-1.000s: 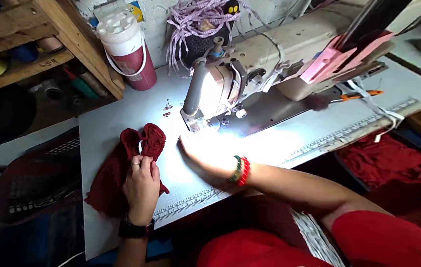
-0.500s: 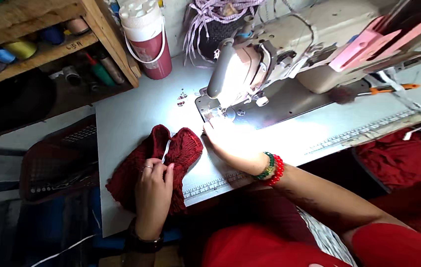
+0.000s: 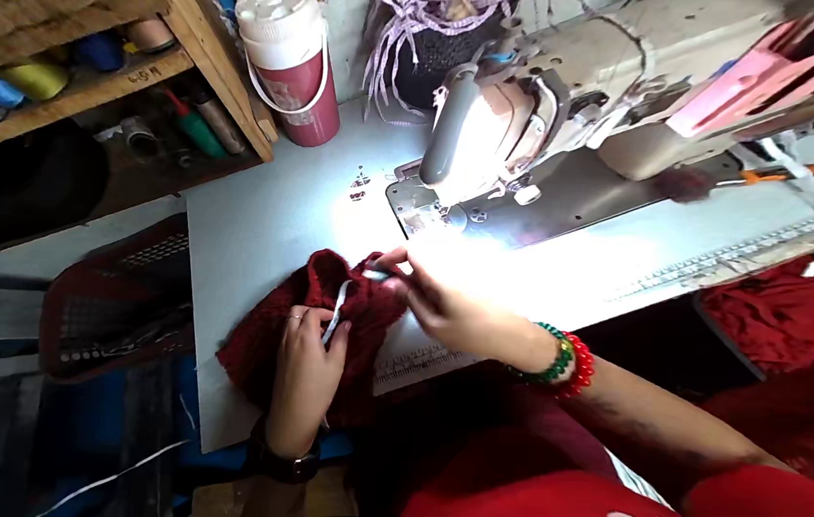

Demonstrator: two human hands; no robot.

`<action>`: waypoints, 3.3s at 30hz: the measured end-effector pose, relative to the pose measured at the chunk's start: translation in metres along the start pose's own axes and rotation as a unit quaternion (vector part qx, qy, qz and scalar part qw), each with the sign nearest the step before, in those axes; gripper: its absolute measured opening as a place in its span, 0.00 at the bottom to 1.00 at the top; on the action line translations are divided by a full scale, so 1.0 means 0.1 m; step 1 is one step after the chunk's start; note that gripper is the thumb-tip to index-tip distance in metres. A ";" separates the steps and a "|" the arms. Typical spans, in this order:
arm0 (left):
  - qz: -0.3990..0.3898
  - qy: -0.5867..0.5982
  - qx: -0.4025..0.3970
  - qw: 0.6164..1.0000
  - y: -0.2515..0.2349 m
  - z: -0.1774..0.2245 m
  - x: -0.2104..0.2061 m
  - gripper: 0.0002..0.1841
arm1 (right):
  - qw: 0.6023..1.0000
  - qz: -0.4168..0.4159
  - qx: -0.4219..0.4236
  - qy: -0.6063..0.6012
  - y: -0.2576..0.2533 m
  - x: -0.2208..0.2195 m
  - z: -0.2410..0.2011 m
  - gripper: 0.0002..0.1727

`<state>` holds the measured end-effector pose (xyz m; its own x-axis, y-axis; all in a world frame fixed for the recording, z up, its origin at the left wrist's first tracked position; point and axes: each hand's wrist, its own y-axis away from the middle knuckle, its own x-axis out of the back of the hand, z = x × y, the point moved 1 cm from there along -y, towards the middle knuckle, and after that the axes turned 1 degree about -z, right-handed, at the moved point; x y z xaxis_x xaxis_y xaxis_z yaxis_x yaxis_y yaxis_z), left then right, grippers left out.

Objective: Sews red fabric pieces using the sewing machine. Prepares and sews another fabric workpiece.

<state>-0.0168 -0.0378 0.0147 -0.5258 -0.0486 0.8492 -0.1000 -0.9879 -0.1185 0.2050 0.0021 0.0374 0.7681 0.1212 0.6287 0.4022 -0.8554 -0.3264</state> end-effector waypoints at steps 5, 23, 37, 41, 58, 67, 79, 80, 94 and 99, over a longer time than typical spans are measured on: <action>-0.052 -0.007 0.005 0.999 -0.08 0.00 0.01 0.12 | 0.993 -0.096 -0.018 -0.068 0.09 -0.38 0.04 0.17; -0.119 -0.185 -0.107 0.970 -0.25 0.03 0.38 0.10 | 0.999 -0.018 -0.010 0.044 0.21 -0.45 0.19 0.14; -0.032 0.282 0.018 0.959 -0.08 -0.21 0.07 0.04 | 0.996 -0.008 0.004 0.087 0.05 -0.63 -0.07 0.09; -0.028 0.277 -0.006 0.960 -0.05 -0.25 0.02 0.05 | 0.993 0.000 0.005 0.114 0.01 -0.70 -0.11 0.09; 0.163 0.367 0.018 0.916 0.31 -0.32 1.32 0.10 | 0.995 -0.097 -0.035 0.016 0.27 0.22 0.36 0.26; -0.007 -0.063 0.042 0.997 -0.61 -0.23 0.51 0.16 | 0.987 -0.119 0.056 0.094 0.25 0.48 0.35 0.08; 0.250 0.103 0.210 0.940 3.24 -0.65 2.16 0.11 | 0.915 -0.243 0.288 -0.145 -0.54 -0.23 -1.55 0.11; 0.262 0.064 0.237 0.933 3.52 -0.66 2.15 0.12 | 0.915 -0.261 0.269 -0.149 -0.42 -0.47 -1.76 0.08; -0.086 0.146 0.572 0.803 4.62 -1.33 -0.73 0.22 | 0.761 -0.601 0.200 0.140 1.03 -3.43 -0.31 0.16; 0.049 0.344 0.388 0.854 3.72 -0.85 -0.04 0.22 | 0.816 -0.560 0.088 -0.115 0.94 -2.57 -0.67 0.15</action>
<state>-0.1236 -0.3926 -0.0767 -0.8975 -0.3029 0.3206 0.4231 -0.7966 0.4318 0.0116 -0.1436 -0.1075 -0.0653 0.8856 0.4598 0.9654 -0.0605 0.2535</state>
